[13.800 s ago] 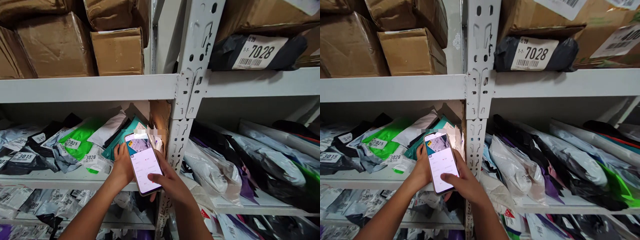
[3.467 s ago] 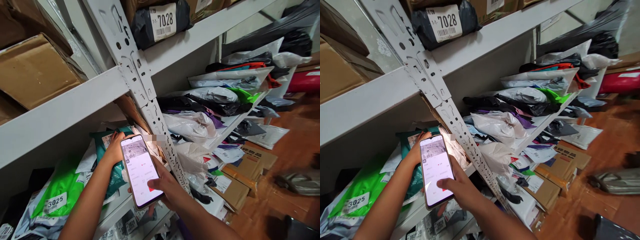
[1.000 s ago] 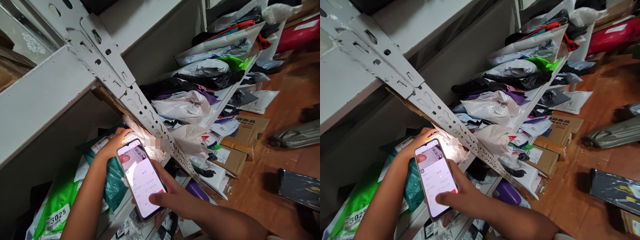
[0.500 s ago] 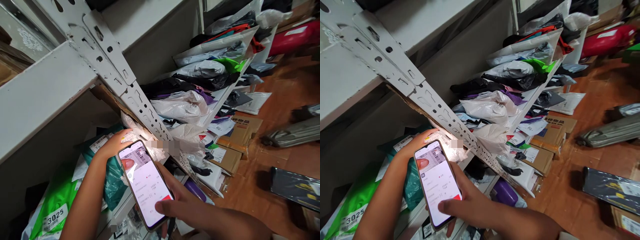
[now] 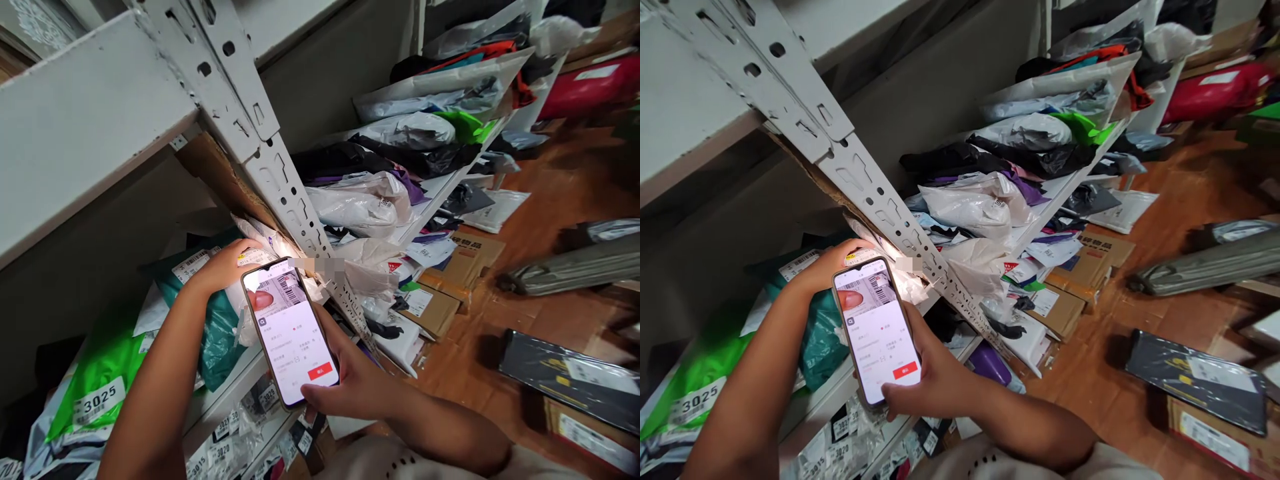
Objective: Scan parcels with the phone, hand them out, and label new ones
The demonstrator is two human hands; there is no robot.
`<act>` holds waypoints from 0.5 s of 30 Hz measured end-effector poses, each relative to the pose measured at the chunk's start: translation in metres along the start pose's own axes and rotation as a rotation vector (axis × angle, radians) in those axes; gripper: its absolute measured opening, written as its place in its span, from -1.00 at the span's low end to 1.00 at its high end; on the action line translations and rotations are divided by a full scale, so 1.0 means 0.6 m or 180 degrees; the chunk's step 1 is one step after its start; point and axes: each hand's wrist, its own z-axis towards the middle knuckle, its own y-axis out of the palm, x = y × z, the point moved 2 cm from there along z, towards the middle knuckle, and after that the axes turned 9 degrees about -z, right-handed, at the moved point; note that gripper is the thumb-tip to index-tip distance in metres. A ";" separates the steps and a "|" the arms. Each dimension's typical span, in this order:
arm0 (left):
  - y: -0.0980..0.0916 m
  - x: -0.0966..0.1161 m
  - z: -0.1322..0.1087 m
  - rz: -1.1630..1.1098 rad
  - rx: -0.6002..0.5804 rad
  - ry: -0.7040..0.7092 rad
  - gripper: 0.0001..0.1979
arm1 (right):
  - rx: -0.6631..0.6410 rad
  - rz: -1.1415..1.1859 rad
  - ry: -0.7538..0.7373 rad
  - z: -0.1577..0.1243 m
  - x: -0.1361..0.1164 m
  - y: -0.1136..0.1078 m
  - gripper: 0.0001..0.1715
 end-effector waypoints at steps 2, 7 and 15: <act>0.001 -0.006 0.001 0.0050 0.0170 0.0103 -0.61 | 0.0050 -0.0058 0.0030 -0.006 0.000 -0.005 0.01; 0.000 -0.029 -0.002 -0.0015 0.0641 -0.0023 -0.58 | 0.0414 -0.0400 0.0105 -0.042 0.004 -0.035 0.15; -0.017 -0.027 -0.009 0.0782 0.1884 0.0188 -0.62 | 0.1518 -0.0453 0.0378 -0.097 -0.016 -0.077 0.35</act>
